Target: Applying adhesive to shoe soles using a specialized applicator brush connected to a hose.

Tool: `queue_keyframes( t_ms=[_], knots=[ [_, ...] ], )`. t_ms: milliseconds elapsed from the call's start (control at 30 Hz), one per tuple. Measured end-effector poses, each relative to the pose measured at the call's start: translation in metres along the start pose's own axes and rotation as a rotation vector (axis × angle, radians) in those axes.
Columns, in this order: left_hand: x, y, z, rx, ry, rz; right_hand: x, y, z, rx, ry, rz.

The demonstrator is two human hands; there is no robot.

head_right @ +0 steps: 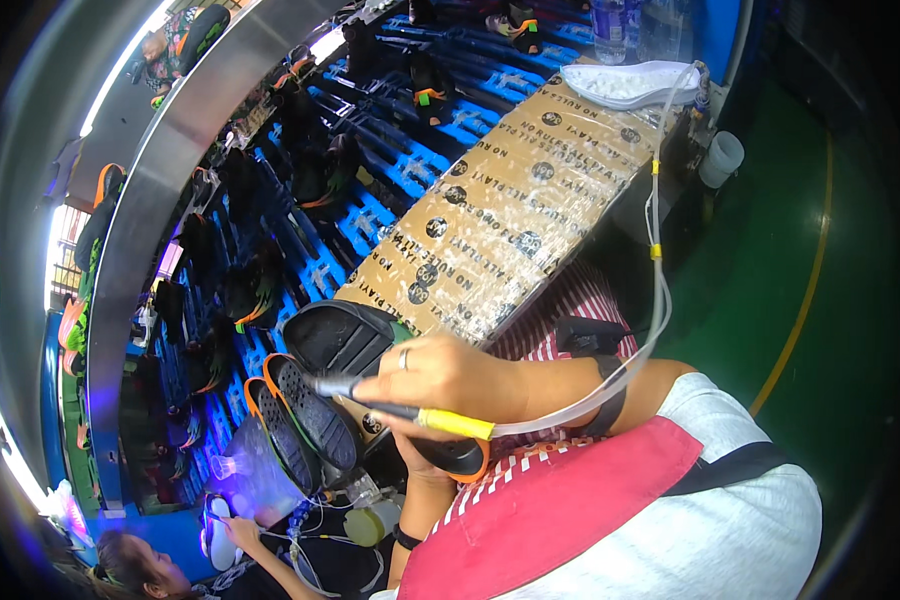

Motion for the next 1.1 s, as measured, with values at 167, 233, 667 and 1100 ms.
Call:
queue_keyframes(
  t_ms=[167, 233, 667, 1100],
  knots=[
    [0.003, 0.016, -0.006, -0.282, 0.01, -0.027, -0.003, 0.008, 0.01, 0.154, 0.034, 0.092],
    [0.001, 0.016, -0.006, -0.262, 0.006, -0.027, -0.001, 0.01, 0.013, 0.214, 0.008, -0.045],
    [-0.011, -0.008, -0.002, -0.27, 0.0, -0.074, 0.007, 0.011, 0.022, 0.189, -0.008, -0.205],
    [-0.026, -0.004, -0.021, -0.125, 0.227, 0.013, 0.003, 0.012, 0.034, 0.061, 0.257, -0.213]
  ],
)
Point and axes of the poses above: each hand's wrist, its own z-axis away from the middle knuckle, its own y-axis out of the palm, x = y × z, the point moved 2 cm from there along -z, towards the middle knuckle, and after that the axes turned 6 degrees about -z, right-handed, at the moved point
